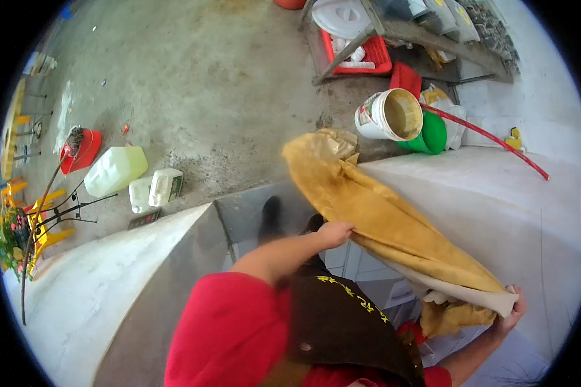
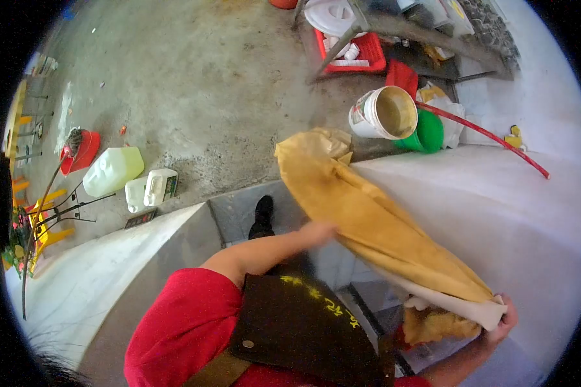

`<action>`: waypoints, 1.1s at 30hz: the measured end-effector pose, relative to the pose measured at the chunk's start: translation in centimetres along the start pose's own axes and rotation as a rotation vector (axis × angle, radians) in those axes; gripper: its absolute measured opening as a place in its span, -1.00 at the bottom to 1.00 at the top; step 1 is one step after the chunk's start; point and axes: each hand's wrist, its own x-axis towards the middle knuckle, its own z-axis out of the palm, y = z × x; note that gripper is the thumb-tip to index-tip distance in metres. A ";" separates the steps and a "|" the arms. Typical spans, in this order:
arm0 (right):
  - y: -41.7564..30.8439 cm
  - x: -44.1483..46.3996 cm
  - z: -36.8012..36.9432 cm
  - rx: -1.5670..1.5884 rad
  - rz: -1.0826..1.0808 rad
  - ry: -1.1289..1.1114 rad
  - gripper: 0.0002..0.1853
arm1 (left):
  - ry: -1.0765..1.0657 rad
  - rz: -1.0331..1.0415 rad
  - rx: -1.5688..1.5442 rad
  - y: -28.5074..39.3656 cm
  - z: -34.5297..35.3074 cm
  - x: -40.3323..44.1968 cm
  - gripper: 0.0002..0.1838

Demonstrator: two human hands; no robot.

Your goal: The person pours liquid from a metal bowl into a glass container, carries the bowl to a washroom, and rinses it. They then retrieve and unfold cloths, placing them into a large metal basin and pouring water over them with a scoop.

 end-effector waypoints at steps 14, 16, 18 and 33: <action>-1.5 -5.4 -0.8 0.318 0.102 0.142 -0.62 | 0.319 0.039 -0.031 5.5 2.2 -1.1 0.05; -1.3 -7.7 -2.7 0.323 0.112 0.209 -0.60 | 0.345 0.022 0.002 7.3 1.6 -0.2 0.11; -0.4 -10.9 -5.0 0.342 0.113 0.361 -0.58 | 0.428 0.016 0.267 8.7 2.2 0.9 -0.02; 8.1 -28.9 -27.5 0.363 0.278 1.290 -0.67 | -0.141 0.536 -0.202 29.1 24.9 2.1 -0.66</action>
